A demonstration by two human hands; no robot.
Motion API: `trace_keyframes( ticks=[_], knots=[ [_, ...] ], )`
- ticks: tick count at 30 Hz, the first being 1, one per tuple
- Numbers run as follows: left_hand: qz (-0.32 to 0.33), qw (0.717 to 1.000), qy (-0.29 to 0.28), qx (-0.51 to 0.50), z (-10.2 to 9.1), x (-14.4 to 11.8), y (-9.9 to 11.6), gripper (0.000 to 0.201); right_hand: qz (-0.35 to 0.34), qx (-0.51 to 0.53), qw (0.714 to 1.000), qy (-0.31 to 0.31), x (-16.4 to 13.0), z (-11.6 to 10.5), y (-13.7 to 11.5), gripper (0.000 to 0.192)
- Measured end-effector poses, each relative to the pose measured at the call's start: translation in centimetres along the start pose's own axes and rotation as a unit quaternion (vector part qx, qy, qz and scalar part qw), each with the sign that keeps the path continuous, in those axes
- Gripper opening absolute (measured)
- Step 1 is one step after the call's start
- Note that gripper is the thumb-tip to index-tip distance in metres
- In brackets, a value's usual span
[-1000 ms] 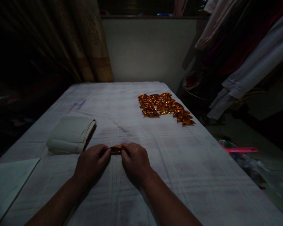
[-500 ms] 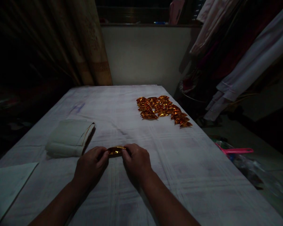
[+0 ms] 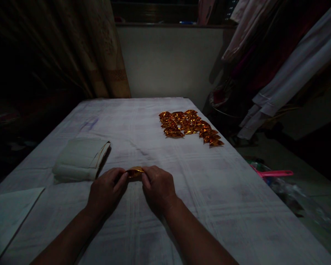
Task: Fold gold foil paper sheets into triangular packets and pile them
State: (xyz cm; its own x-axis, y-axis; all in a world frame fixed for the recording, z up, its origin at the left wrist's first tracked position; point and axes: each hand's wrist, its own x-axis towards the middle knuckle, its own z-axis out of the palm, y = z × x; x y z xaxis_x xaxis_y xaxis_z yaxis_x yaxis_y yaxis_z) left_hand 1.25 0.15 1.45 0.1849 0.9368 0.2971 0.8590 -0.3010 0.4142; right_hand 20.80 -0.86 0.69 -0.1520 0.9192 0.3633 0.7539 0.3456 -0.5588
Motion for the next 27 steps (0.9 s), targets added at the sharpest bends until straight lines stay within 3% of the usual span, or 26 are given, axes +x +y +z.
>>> trace_keyframes(
  ticks=[13, 21, 27],
  knots=[
    [0.03, 0.999, 0.0, -0.035, 0.35, -0.11, -0.48, 0.026, 0.028, 0.047, 0.998, -0.035, 0.03, 0.25, 0.24, 0.024],
    [0.012, 1.0, -0.008, 0.017, 0.15, -0.17, -0.03, 0.026, -0.005, -0.009, 1.0, 0.0, 0.05, 0.22, 0.19, 0.027],
    [0.019, 1.0, 0.0, -0.023, -0.05, -0.32, 0.19, 0.028, 0.007, -0.017, 1.0, 0.02, 0.1, 0.22, 0.34, 0.028]
  ],
)
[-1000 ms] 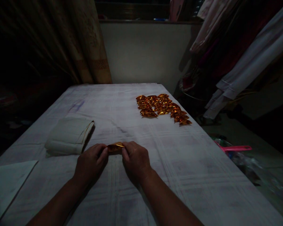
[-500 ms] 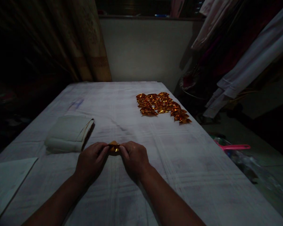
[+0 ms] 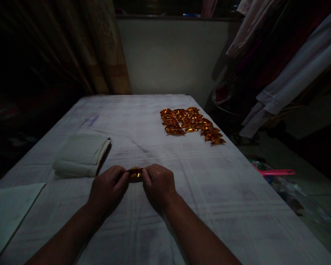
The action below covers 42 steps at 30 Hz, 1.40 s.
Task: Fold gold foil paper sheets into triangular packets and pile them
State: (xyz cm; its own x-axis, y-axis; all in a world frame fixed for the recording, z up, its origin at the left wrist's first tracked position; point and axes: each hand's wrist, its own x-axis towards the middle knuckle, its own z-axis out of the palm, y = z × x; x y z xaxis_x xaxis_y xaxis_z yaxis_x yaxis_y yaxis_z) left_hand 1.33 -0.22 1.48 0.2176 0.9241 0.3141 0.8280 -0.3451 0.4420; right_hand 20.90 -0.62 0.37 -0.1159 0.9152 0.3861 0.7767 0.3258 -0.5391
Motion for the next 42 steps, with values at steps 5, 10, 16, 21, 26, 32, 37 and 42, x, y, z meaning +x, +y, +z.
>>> trace_keyframes(
  ticks=[5, 10, 16, 21, 26, 32, 37, 42],
  knots=[
    [0.009, 0.998, -0.011, -0.056, 0.0, 0.0, 0.1, 0.029, 0.026, 0.081, 0.996, 0.003, 0.1, 0.3, 0.3, 0.026],
    [0.017, 0.998, -0.014, -0.055, 0.1, -0.1, 0.1, 0.03, -0.017, 0.079, 0.997, 0.015, 0.0, 0.4, -0.1, 0.029],
    [0.036, 0.999, 0.005, -0.012, -0.4, -0.1, 0.2, 0.03, -0.083, 0.018, 0.996, 0.039, 0.0, -0.2, -0.2, 0.032],
    [0.049, 0.997, 0.06, -0.025, -0.7, -0.3, 0.1, 0.025, -0.131, 0.008, 0.987, 0.088, -0.2, -0.5, 0.2, 0.03],
    [0.065, 0.991, 0.101, -0.055, -0.2, -0.8, -0.5, 0.018, -0.154, 0.016, 0.984, 0.093, -0.4, -0.7, 0.3, 0.028],
    [0.121, 0.976, 0.167, -0.067, -0.2, -1.6, -0.6, 0.039, -0.197, 0.003, 0.968, 0.153, -0.4, -1.2, -0.1, 0.025],
    [0.201, 0.961, 0.177, -0.067, -0.7, -1.4, -0.2, 0.035, -0.21, 0.0, 0.959, 0.193, -0.4, -0.6, 0.1, 0.032],
    [0.209, 0.96, 0.176, -0.063, -0.8, -1.1, -0.2, 0.033, -0.23, 0.025, 0.953, 0.194, -0.3, -0.4, 0.3, 0.04]
  ],
)
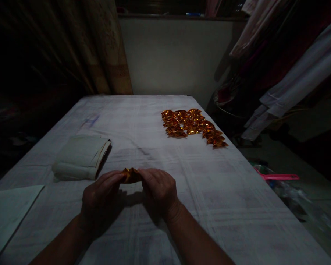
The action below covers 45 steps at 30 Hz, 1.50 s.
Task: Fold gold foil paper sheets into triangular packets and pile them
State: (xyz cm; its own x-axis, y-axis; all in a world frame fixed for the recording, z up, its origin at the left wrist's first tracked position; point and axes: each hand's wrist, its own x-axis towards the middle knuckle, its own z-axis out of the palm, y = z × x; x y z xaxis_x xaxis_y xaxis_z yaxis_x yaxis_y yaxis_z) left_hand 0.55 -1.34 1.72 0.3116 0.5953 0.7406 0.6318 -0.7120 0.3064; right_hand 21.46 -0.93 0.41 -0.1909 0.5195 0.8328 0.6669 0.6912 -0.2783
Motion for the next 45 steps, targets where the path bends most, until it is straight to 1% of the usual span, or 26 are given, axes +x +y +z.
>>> trace_keyframes(
  ticks=[5, 10, 14, 17, 20, 22, 24, 27, 30, 34, 40, 43, 45],
  knots=[
    [0.001, 1.0, -0.018, -0.015, 0.0, 0.1, 0.0, 0.035, 0.005, 0.011, 1.0, -0.012, 0.2, -0.1, -0.3, 0.04],
    [0.002, 0.999, -0.016, -0.028, -0.2, -0.2, 0.2, 0.042, -0.011, -0.004, 1.0, -0.014, 0.4, -0.1, -0.4, 0.03],
    [-0.024, 0.998, -0.013, -0.049, -0.1, -0.3, 0.3, 0.041, -0.002, -0.031, 0.999, -0.017, 0.4, -0.2, -0.2, 0.022],
    [-0.053, 0.997, -0.014, -0.06, 0.1, -0.3, 0.2, 0.035, 0.04, -0.016, 0.999, -0.031, 0.2, -0.1, -0.1, 0.023],
    [-0.09, 0.992, -0.038, -0.078, 0.6, -0.4, -0.1, 0.026, 0.102, 0.029, 0.992, -0.067, 0.1, 0.2, 0.0, 0.025],
    [-0.13, 0.985, -0.058, -0.099, 0.8, -0.5, -0.3, 0.023, 0.137, 0.051, 0.985, -0.091, -0.1, 0.4, 0.0, 0.024],
    [-0.192, 0.971, -0.075, -0.123, 0.9, -0.5, -0.4, 0.023, 0.168, 0.077, 0.976, -0.115, -0.2, 0.6, 0.0, 0.023],
    [-0.28, 0.942, -0.102, -0.154, 0.9, -0.2, -0.3, 0.026, 0.208, 0.11, 0.961, -0.147, -0.2, 0.8, 0.0, 0.025],
    [-0.327, 0.921, -0.127, -0.169, 0.8, 0.3, 0.0, 0.032, 0.237, 0.118, 0.95, -0.168, -0.1, 0.9, -0.2, 0.027],
    [-0.357, 0.908, -0.133, -0.173, 0.8, 0.7, 0.2, 0.036, 0.254, 0.118, 0.942, -0.182, -0.1, 0.9, -0.3, 0.029],
    [-0.365, 0.909, -0.133, -0.152, 1.0, 0.6, 0.1, 0.036, 0.272, 0.107, 0.936, -0.195, -0.1, 0.9, -0.3, 0.028],
    [-0.367, 0.906, -0.128, -0.166, 1.1, 0.5, 0.1, 0.036, 0.277, 0.127, 0.935, -0.181, -0.1, 1.0, -0.3, 0.026],
    [-0.364, 0.908, -0.121, -0.17, 1.1, 0.4, 0.0, 0.036, 0.276, 0.137, 0.938, -0.158, -0.1, 1.1, -0.4, 0.021]
  ],
)
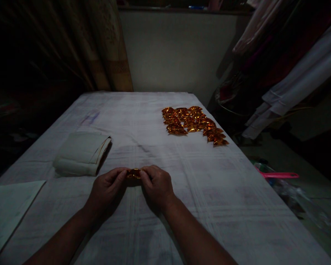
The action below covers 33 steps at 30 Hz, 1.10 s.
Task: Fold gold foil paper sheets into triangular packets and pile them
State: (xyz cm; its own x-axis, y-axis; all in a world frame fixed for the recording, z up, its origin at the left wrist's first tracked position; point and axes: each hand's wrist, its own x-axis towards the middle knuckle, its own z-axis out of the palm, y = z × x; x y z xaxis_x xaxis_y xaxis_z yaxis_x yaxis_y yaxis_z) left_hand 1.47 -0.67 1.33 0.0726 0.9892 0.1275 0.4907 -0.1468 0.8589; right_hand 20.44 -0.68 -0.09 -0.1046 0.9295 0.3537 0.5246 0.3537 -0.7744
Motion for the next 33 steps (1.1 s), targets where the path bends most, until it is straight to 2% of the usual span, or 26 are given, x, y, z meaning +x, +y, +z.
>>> trace_keyframes(
  ticks=[7, 11, 15, 22, 26, 33],
  knots=[
    [0.015, 0.997, 0.046, 0.052, 0.0, -0.1, 0.0, 0.039, -0.053, -0.037, 0.992, 0.111, -0.3, 0.4, 0.1, 0.02],
    [-0.004, 0.997, 0.055, 0.061, -0.1, 0.0, 0.3, 0.039, -0.072, -0.074, 0.989, 0.107, -0.3, 0.3, 0.1, 0.016],
    [-0.031, 0.996, 0.056, 0.055, -0.3, 0.3, 0.1, 0.042, -0.075, -0.047, 0.988, 0.127, -0.1, 0.1, 0.1, 0.017],
    [-0.035, 0.997, 0.053, 0.046, -0.3, 0.4, -0.3, 0.041, 0.045, 0.033, 0.997, 0.053, 0.3, -0.4, -0.1, 0.019],
    [-0.024, 0.998, 0.041, 0.042, -0.1, 0.2, -0.3, 0.04, 0.066, 0.058, 0.994, 0.059, 0.5, -0.4, -0.1, 0.02],
    [-0.01, 0.996, 0.066, 0.057, -0.1, 0.3, -0.6, 0.037, 0.065, 0.076, 0.994, 0.047, 0.8, -0.6, 0.0, 0.02]
  ],
)
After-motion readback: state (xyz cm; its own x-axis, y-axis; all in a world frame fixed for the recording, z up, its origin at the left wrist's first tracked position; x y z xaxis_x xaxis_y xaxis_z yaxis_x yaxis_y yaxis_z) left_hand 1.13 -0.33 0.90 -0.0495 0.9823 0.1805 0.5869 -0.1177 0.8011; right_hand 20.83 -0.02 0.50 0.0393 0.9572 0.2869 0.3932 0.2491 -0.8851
